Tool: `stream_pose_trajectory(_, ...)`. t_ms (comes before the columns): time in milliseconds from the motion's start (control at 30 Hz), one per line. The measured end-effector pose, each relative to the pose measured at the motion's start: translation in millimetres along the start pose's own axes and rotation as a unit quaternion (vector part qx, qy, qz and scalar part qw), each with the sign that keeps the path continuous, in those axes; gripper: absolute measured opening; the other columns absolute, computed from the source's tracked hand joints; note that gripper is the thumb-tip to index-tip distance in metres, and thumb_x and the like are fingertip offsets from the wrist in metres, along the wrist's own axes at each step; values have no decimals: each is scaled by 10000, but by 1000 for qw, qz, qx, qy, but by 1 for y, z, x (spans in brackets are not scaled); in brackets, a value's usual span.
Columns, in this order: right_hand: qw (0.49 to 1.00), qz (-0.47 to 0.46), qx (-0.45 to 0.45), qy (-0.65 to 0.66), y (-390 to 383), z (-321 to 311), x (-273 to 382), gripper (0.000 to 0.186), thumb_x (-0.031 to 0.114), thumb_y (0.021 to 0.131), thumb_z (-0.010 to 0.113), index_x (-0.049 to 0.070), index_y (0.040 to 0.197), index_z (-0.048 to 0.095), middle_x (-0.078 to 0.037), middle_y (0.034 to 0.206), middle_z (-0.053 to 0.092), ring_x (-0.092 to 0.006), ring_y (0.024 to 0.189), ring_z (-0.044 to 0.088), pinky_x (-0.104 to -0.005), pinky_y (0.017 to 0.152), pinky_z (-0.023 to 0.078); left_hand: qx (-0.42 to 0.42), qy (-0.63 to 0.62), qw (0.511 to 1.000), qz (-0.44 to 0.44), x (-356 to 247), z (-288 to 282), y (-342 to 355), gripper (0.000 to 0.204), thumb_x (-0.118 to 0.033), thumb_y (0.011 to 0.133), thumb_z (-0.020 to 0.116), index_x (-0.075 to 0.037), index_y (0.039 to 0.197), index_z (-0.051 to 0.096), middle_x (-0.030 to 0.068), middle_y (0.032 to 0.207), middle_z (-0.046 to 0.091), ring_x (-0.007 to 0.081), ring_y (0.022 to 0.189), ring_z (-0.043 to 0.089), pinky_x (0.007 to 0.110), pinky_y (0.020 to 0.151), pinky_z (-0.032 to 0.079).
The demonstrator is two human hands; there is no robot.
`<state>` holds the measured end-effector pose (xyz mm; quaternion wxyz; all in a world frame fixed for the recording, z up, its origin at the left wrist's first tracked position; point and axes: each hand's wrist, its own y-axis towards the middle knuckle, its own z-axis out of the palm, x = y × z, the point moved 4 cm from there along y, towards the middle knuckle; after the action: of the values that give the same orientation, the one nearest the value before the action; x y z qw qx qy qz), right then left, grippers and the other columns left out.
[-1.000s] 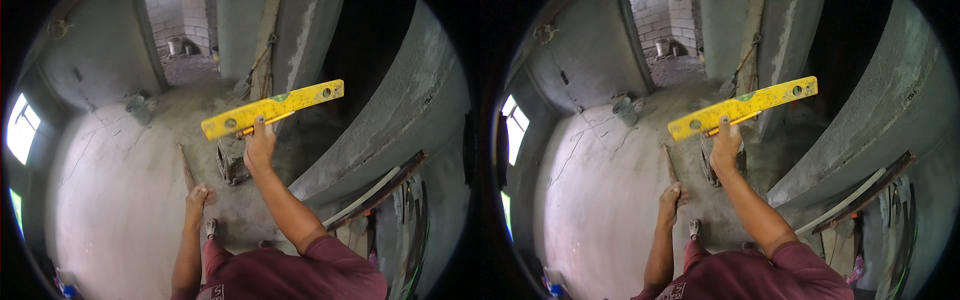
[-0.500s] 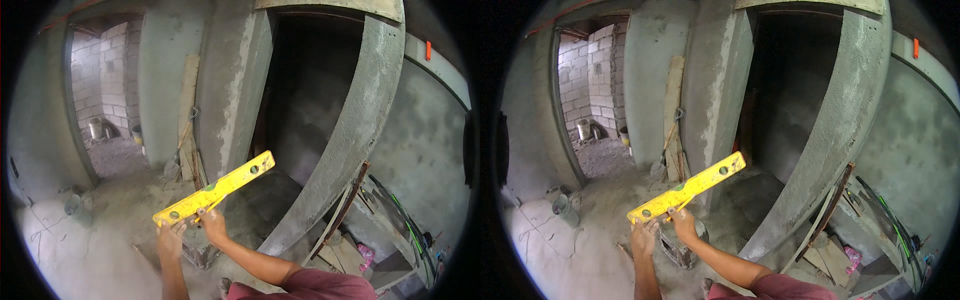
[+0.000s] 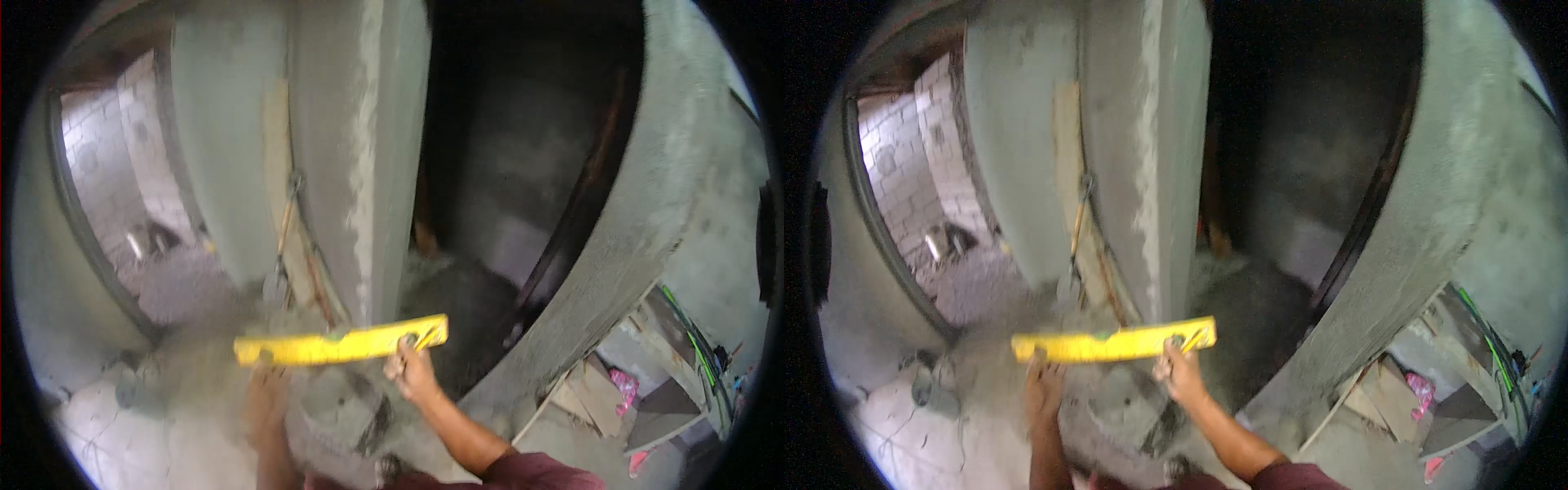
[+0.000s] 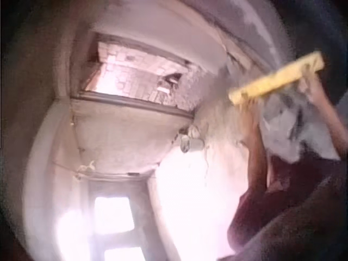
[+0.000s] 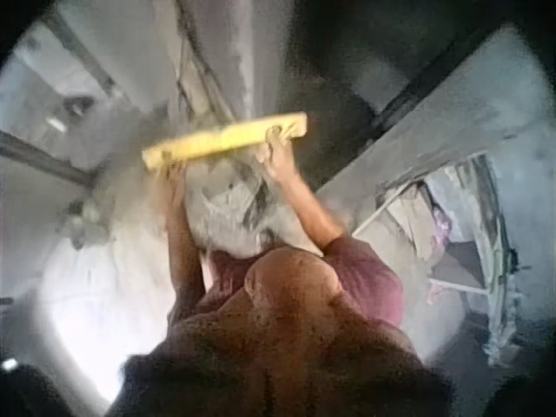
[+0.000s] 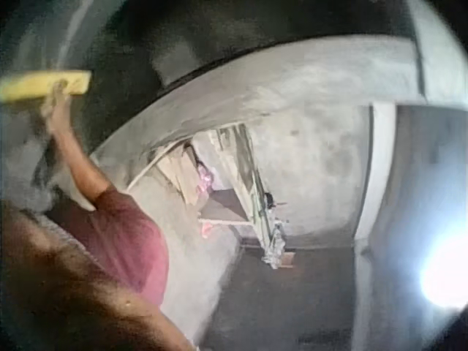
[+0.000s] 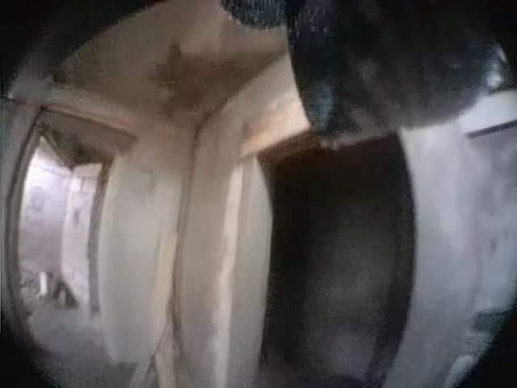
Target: The person holds a wooden board against a wall above a doorway, uses a spirit level to check its horizontal alignment, and then hammers the board into place.
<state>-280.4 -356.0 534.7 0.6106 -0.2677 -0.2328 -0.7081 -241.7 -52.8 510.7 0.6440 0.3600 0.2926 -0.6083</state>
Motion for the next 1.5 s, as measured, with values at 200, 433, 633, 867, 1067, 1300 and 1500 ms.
stream_pose_trajectory(200,999,-20,-4,-26,27,-17,-6,331,426,985,612,111,1004,511,-1,726,510,-89,569,442,-249,477,380,178,139,974,20,85,92,62,267,-134,1022,487,-48,1274,496,167,1263,584,298,1229,532,484,1092,389)
stream_pose_trajectory(433,824,166,82,-536,28,-115,-129,513,504,939,640,21,1111,677,-122,843,677,-212,753,644,-341,684,512,132,-130,973,-134,52,78,147,380,-78,980,569,-82,1331,424,147,1278,564,350,1235,560,561,1036,451)
stream_pose_trajectory(633,570,464,308,-604,-120,-264,-310,465,436,895,645,29,1108,716,-150,1043,728,-300,922,672,-428,850,528,126,-121,976,-133,39,-25,266,407,-92,974,580,-30,1338,409,160,1256,561,331,1184,592,538,982,502)
stream_pose_trajectory(867,765,304,-28,-568,-55,-209,-251,226,209,969,613,14,992,725,-107,997,740,-143,836,684,-333,659,545,67,-122,952,-272,6,-114,377,705,-528,981,537,-52,1460,335,186,1500,383,369,1415,347,606,1127,264)
stream_pose_trajectory(1067,617,23,-318,-720,-20,-73,-169,260,234,919,696,48,1101,704,-79,956,734,-211,872,686,-367,769,538,108,-181,903,-374,32,-56,428,408,-269,964,538,-59,1300,443,170,1241,547,382,1178,536,659,1008,389)
stream_pose_trajectory(1300,452,-119,-343,-814,51,96,-147,266,304,820,732,128,1017,690,-117,863,636,-343,843,651,-461,719,533,317,-183,873,-322,-32,131,433,355,-98,826,679,-34,1110,477,176,1059,567,376,1102,622,615,939,493)
stream_pose_trajectory(1500,445,-86,-339,-824,92,43,-161,203,299,796,739,151,921,678,-88,940,593,-313,941,606,-443,761,511,520,-147,827,-153,-79,273,388,271,-65,779,709,-113,993,550,70,899,642,272,888,722,397,734,641)
